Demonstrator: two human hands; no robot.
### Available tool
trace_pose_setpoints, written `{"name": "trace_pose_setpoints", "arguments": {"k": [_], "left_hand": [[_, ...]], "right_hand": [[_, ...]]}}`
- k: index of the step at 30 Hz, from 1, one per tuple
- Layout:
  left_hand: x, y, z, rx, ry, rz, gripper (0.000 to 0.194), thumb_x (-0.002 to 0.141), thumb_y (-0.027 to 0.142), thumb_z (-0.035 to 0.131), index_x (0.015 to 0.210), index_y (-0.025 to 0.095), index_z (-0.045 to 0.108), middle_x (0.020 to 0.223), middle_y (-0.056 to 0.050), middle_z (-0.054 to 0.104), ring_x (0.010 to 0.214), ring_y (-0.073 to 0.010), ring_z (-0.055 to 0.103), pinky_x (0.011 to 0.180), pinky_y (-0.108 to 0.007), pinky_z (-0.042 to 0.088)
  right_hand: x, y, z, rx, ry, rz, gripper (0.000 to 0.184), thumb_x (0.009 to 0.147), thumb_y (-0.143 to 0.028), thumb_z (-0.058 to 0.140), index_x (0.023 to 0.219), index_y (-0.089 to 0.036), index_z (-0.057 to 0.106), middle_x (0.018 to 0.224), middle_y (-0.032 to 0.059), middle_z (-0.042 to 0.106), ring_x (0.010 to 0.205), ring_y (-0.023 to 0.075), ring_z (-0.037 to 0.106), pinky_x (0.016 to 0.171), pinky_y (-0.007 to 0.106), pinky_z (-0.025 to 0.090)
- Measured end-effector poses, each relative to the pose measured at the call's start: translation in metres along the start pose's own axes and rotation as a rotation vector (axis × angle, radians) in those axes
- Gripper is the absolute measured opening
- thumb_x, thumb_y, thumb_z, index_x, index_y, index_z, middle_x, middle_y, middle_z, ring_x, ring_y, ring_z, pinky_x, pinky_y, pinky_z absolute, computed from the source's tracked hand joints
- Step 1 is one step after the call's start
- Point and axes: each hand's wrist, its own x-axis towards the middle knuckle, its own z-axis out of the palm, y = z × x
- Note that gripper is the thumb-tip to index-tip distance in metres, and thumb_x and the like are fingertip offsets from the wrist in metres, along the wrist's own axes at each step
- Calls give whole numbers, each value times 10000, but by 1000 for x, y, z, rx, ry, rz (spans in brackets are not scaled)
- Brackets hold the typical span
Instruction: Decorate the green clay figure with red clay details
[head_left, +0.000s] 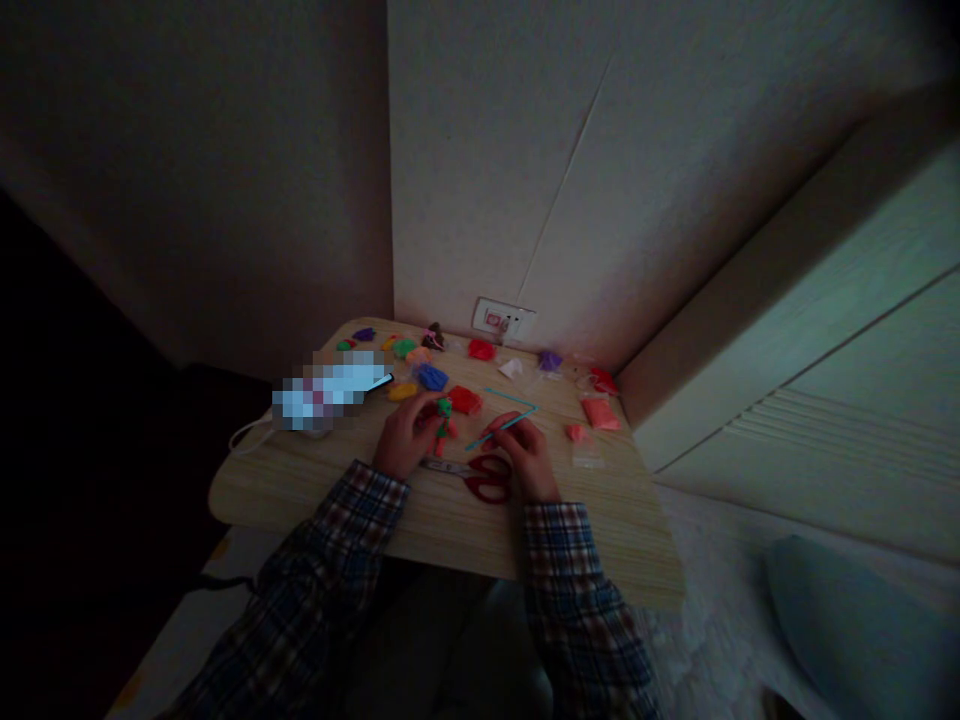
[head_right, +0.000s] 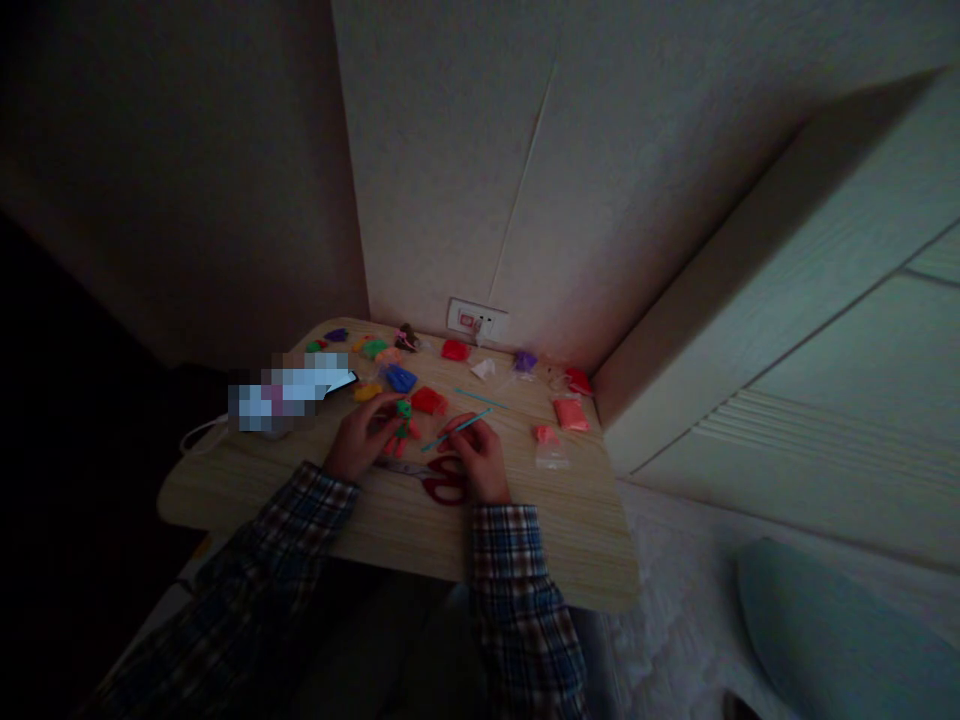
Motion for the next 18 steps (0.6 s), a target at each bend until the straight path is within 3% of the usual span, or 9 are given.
{"name": "trace_pose_setpoints", "arguments": {"k": [18], "left_hand": [[-3, -7, 1, -3, 4, -8, 521, 815, 144, 614, 1329, 176, 531, 1173, -128, 703, 1056, -240, 688, 932, -406, 564]], "right_hand": [[-3, -5, 4, -8, 46, -12, 272, 959, -343, 610, 1162, -162, 612, 1115, 66, 653, 901, 187, 664, 762, 370, 582]]}}
